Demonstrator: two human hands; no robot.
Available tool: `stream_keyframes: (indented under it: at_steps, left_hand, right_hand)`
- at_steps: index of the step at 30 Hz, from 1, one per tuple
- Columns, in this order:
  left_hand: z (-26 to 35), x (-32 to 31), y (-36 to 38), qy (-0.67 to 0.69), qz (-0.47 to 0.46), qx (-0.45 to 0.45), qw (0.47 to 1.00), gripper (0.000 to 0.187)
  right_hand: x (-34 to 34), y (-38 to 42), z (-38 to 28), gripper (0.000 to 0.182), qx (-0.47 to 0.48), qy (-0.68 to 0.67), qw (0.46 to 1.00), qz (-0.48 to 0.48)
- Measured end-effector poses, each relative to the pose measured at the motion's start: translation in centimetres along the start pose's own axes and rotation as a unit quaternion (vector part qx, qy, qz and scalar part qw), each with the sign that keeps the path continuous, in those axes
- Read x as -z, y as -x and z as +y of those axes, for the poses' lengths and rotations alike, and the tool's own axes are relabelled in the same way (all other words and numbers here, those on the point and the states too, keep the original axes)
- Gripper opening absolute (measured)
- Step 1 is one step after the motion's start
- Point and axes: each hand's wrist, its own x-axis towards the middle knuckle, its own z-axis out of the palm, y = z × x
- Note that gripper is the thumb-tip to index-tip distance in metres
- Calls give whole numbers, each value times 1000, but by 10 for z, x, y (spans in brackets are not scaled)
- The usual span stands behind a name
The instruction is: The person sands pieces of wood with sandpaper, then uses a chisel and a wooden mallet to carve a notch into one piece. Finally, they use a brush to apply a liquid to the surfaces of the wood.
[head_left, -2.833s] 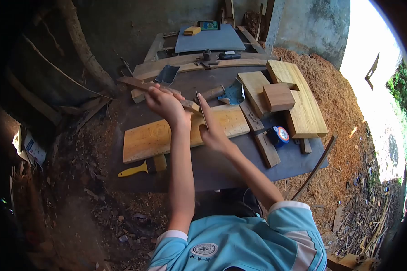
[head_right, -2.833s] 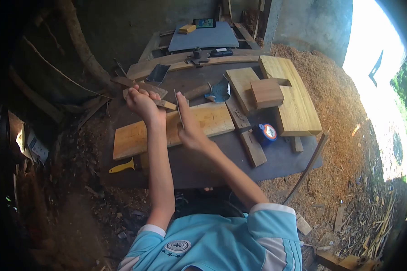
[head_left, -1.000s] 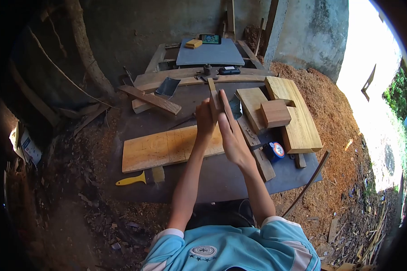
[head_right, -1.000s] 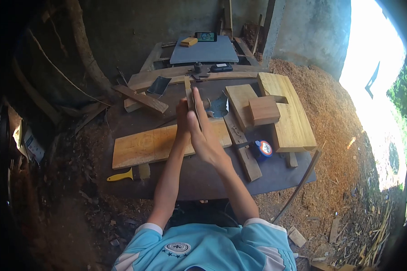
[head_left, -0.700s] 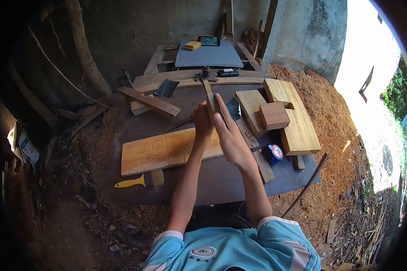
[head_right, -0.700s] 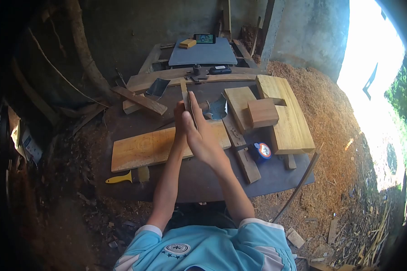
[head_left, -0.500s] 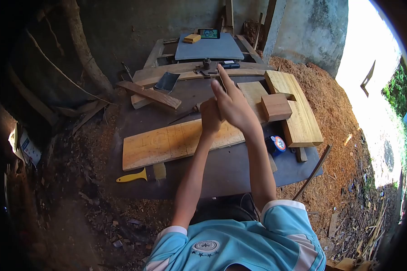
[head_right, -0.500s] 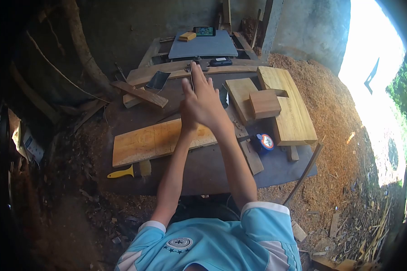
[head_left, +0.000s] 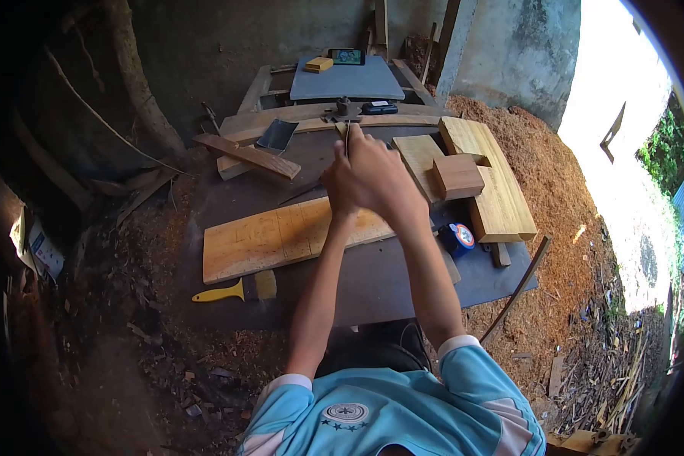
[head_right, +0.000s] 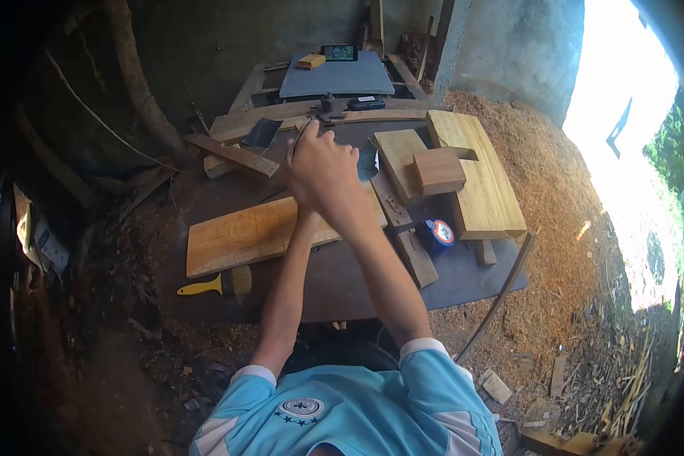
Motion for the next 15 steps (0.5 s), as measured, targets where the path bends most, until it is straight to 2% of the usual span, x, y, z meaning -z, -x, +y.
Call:
stream_keyframes:
  at_steps: [1, 3, 5, 7, 10, 11, 12, 13, 15]
  left_hand:
    - [-6, -1, 0, -40, 5, -28, 999, 29]
    - [-19, -3, 1, -96, 16, -53, 994, 29]
    - [-29, -2, -3, -117, 5, -27, 993, 27]
    - [-9, -2, -8, -156, -5, 1, 988, 25]
    - [23, -6, -1, -236, -23, 62, 969, 26]
    - [28, -8, 6, -261, -35, 87, 961, 27]
    - [18, -11, 7, -233, 10, 45, 971, 24]
    - [9, -14, 9, -206, 53, 1, 977, 26]
    - [-17, -11, 10, -294, 11, -39, 955, 29]
  right_hand:
    - [0, -11, 4, 38, 1, -24, 999, 32]
    - [5, -5, 4, 35, 35, -4, 999, 25]
    - [-1, -3, 6, 30, 70, 31, 996, 52]
    - [-18, 7, 5, 29, 23, 119, 987, 107]
    - [-15, 4, 2, 24, -2, 148, 981, 126]
    - [-8, 2, 6, 23, 3, 120, 986, 116]
    - [0, -4, 12, 23, 11, 94, 989, 110]
    - [11, -12, 20, 25, 48, 52, 998, -2]
    - [10, 4, 14, 28, 38, 53, 997, 38]
